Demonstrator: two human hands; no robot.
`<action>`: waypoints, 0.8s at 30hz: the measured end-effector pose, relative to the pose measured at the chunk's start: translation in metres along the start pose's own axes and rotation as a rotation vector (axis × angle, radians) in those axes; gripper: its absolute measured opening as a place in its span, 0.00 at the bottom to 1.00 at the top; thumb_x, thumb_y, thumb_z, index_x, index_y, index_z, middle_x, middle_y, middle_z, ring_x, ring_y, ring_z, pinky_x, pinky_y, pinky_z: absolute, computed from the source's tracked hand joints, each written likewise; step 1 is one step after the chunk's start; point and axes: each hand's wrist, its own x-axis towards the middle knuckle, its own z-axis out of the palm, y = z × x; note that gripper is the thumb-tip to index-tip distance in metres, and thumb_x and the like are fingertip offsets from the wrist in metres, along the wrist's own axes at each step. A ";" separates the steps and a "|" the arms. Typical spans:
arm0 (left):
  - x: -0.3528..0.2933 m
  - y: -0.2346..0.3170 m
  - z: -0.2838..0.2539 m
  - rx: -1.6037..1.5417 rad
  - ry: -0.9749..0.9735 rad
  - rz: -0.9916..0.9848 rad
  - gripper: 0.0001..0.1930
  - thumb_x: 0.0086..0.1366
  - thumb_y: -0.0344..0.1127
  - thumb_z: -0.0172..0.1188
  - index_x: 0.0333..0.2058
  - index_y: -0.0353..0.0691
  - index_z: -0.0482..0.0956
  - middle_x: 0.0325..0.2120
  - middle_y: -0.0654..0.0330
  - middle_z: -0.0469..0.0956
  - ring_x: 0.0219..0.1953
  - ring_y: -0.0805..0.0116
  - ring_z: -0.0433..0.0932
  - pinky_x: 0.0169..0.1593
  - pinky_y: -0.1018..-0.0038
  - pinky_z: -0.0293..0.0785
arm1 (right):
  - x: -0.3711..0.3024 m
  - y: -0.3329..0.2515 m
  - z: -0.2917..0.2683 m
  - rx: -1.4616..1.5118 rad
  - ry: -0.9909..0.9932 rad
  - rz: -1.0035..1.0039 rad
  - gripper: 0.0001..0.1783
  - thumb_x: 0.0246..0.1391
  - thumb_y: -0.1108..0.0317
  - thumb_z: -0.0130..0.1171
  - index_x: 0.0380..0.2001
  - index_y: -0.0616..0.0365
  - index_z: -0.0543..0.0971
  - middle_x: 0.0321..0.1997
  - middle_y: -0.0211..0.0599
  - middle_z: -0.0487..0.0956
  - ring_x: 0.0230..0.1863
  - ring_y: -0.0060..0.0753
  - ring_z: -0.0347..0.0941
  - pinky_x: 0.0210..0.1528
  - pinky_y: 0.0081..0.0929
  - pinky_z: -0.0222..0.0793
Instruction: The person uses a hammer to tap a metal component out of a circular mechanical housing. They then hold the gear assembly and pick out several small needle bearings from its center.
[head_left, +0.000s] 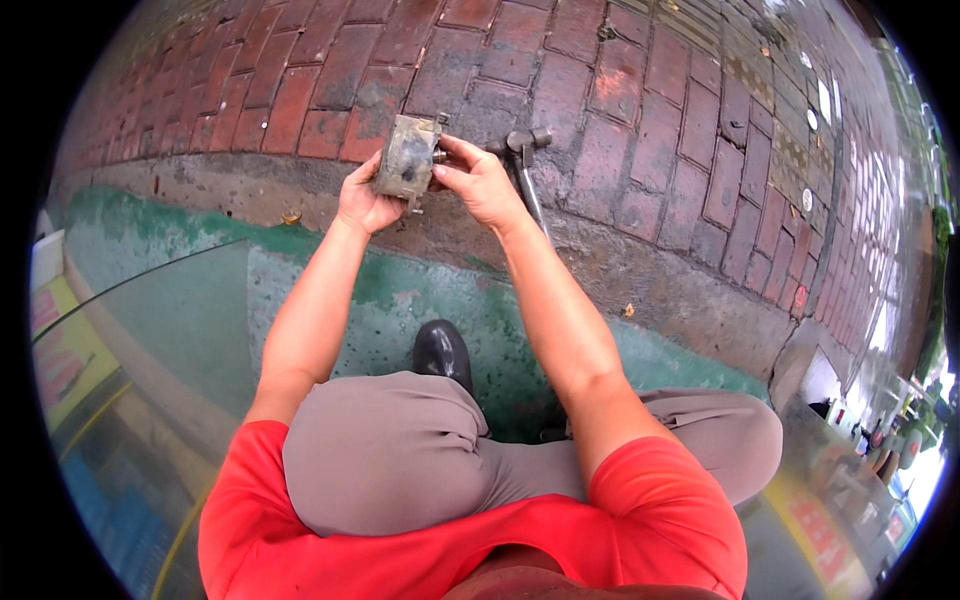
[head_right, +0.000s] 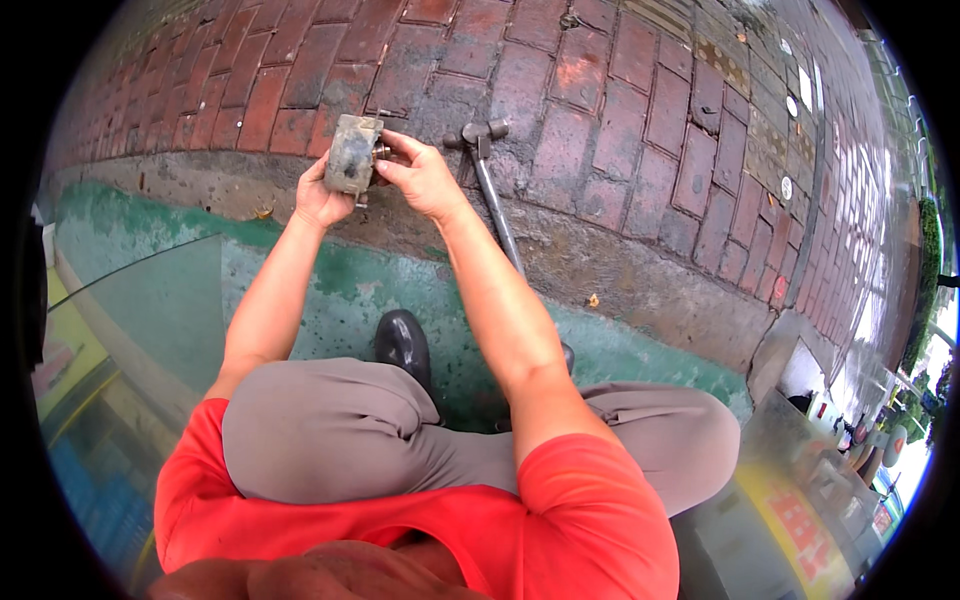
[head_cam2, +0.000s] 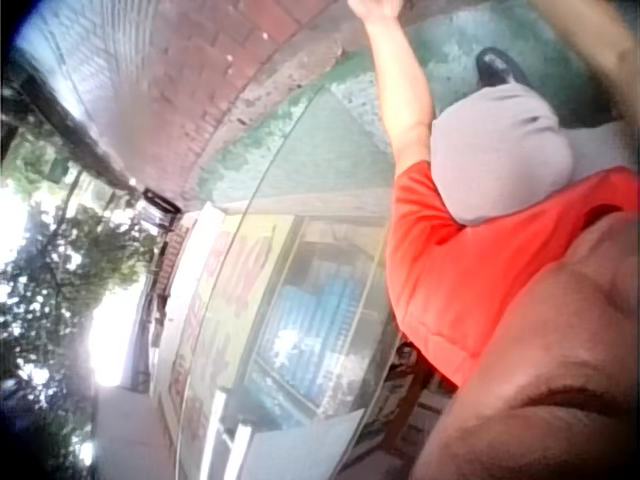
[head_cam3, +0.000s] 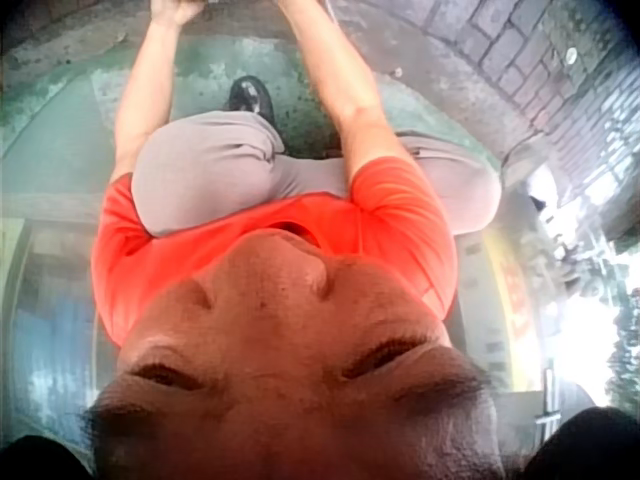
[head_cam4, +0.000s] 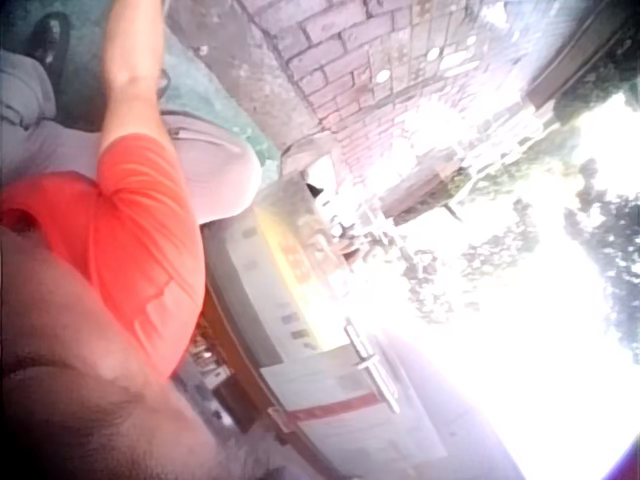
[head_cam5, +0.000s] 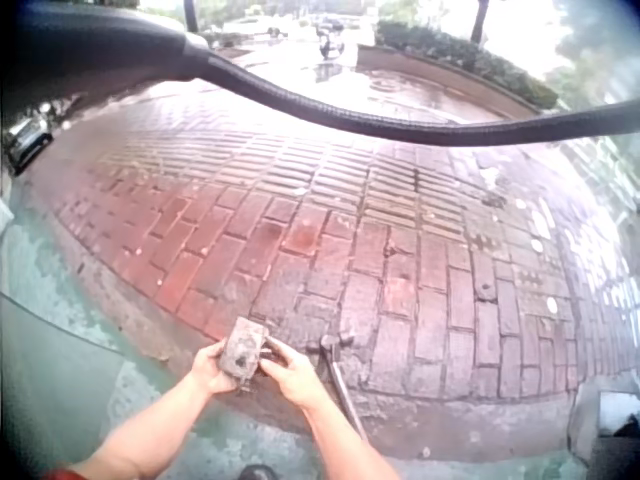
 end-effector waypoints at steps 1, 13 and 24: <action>-0.001 0.004 -0.004 -0.062 -0.112 -0.053 0.27 0.70 0.49 0.47 0.60 0.37 0.68 0.57 0.48 0.72 0.58 0.49 0.72 0.52 0.46 0.74 | 0.001 0.000 0.005 -0.030 0.029 -0.025 0.28 0.57 0.76 0.60 0.61 0.66 0.69 0.48 0.38 0.79 0.44 0.26 0.76 0.45 0.26 0.75; 0.000 0.006 0.029 0.222 0.140 -0.087 0.28 0.70 0.54 0.51 0.61 0.44 0.66 0.55 0.54 0.74 0.55 0.55 0.76 0.51 0.52 0.78 | 0.008 -0.003 -0.002 -0.447 0.127 -0.230 0.17 0.54 0.72 0.63 0.47 0.68 0.78 0.42 0.43 0.81 0.41 0.34 0.79 0.45 0.29 0.74; 0.004 0.000 0.043 0.609 0.100 0.188 0.23 0.67 0.41 0.55 0.57 0.38 0.68 0.48 0.57 0.78 0.47 0.63 0.80 0.50 0.67 0.78 | 0.006 -0.012 0.012 -0.851 0.173 -0.433 0.14 0.56 0.72 0.59 0.45 0.65 0.79 0.44 0.48 0.80 0.47 0.45 0.78 0.51 0.33 0.72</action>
